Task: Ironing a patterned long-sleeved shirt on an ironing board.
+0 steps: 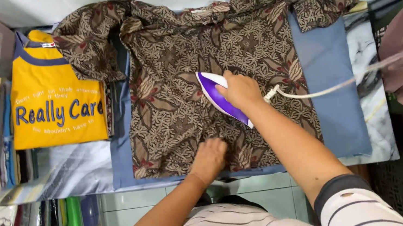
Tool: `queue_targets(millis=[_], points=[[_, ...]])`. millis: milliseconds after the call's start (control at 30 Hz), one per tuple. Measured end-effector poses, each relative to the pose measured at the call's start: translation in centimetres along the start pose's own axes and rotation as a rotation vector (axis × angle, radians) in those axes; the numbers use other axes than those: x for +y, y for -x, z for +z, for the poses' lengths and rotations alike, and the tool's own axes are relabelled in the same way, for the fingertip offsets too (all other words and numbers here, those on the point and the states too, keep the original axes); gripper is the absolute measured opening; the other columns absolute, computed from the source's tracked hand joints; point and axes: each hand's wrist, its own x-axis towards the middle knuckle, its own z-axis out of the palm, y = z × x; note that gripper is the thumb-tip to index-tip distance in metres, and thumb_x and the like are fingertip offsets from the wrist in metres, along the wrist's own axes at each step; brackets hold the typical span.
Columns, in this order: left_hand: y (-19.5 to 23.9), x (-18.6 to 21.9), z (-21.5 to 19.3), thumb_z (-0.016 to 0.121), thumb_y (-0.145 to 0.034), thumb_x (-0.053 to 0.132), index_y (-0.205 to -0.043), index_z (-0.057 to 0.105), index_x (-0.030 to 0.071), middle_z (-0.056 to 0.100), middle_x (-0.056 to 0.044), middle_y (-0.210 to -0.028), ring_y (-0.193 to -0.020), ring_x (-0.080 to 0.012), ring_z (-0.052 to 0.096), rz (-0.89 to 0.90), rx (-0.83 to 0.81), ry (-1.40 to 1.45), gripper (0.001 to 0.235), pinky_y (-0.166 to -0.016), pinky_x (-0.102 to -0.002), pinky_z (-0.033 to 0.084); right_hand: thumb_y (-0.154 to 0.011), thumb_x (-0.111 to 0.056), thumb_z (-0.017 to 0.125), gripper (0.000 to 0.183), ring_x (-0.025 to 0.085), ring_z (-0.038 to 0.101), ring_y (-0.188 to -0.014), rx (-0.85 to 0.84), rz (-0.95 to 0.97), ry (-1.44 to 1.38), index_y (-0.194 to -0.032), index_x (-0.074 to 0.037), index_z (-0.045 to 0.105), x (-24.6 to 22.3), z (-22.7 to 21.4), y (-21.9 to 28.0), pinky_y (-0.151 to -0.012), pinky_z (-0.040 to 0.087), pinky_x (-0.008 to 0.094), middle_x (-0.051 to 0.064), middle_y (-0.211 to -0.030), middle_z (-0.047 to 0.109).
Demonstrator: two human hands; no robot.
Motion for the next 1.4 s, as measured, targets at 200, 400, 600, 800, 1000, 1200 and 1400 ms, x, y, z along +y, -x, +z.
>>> queue_targets(millis=[200,400,600,800,1000,1200,1400], points=[[0.7,1.5,-1.1,0.064,-0.074,0.021,-0.104,0.058,0.004,0.060,-0.013,-0.106,-0.104,-0.0324,0.058,-0.521,-0.101,-0.179,0.034,-0.087,-0.044,0.047,-0.096,-0.052,0.060,0.047,0.038,0.073,-0.090,-0.070,0.113,0.053,-0.118,-0.011,0.062,7.0,-2.2,4.5,-0.080,0.056,0.053,0.017,-0.097,0.075],[1.4,-0.9,6.5,0.063,-0.091,0.013,-0.105,0.060,0.007,0.066,-0.012,-0.100,-0.095,-0.0306,0.068,-0.514,-0.057,-0.330,0.016,-0.079,-0.043,0.054,-0.093,-0.057,0.064,0.052,0.043,0.070,-0.099,-0.006,0.224,0.075,-0.114,-0.010,0.065,18.0,-1.8,9.8,-0.085,0.054,0.055,0.021,-0.103,0.075],[0.4,3.3,2.8,0.069,-0.078,0.017,-0.104,0.060,-0.001,0.069,-0.021,-0.101,-0.096,-0.0385,0.069,-0.559,-0.003,0.118,0.033,-0.084,-0.046,0.056,-0.088,-0.054,0.069,0.051,0.042,0.072,-0.096,-0.066,0.262,-0.092,-0.115,-0.011,0.066,13.8,0.6,10.2,-0.085,0.055,0.053,0.020,-0.102,0.075],[0.5,2.6,4.0,0.063,-0.081,0.013,-0.102,0.064,0.001,0.071,-0.025,-0.109,-0.095,-0.0432,0.071,-0.674,-0.004,0.252,0.025,-0.087,-0.051,0.057,-0.091,-0.048,0.068,0.046,0.040,0.072,-0.092,-0.130,0.152,-0.158,-0.115,-0.009,0.064,1.5,3.0,9.7,-0.083,0.056,0.053,0.018,-0.099,0.074],[0.5,-2.0,1.9,0.064,-0.084,0.022,-0.102,0.069,0.007,0.071,-0.023,-0.108,-0.099,-0.0418,0.069,-0.834,-0.323,0.189,0.024,-0.088,-0.052,0.056,-0.095,-0.046,0.064,0.048,0.042,0.072,-0.084,-0.131,-0.067,-0.006,-0.117,-0.004,0.059,2.2,3.0,12.2,-0.077,0.057,0.053,0.021,-0.091,0.074],[-3.2,-0.3,-4.1,0.058,-0.093,0.028,-0.140,0.059,0.015,0.060,-0.008,-0.145,-0.141,-0.0274,0.055,-0.622,-0.075,-0.026,0.049,-0.117,-0.040,0.048,-0.098,-0.049,0.058,0.046,0.039,0.075,-0.081,-0.162,0.178,0.098,-0.117,-0.007,0.059,8.2,-1.0,13.4,-0.074,0.059,0.053,0.019,-0.089,0.074],[-6.4,-2.2,-3.3,0.063,-0.090,0.055,-0.160,0.028,0.016,0.016,-0.007,-0.170,-0.157,-0.0302,0.013,-0.133,-0.191,-0.226,0.088,-0.125,-0.055,0.009,-0.098,-0.050,0.061,0.049,0.043,0.073,-0.093,0.121,0.406,0.094,-0.121,-0.007,0.063,17.0,-3.8,4.5,-0.083,0.056,0.054,0.023,-0.100,0.074]])
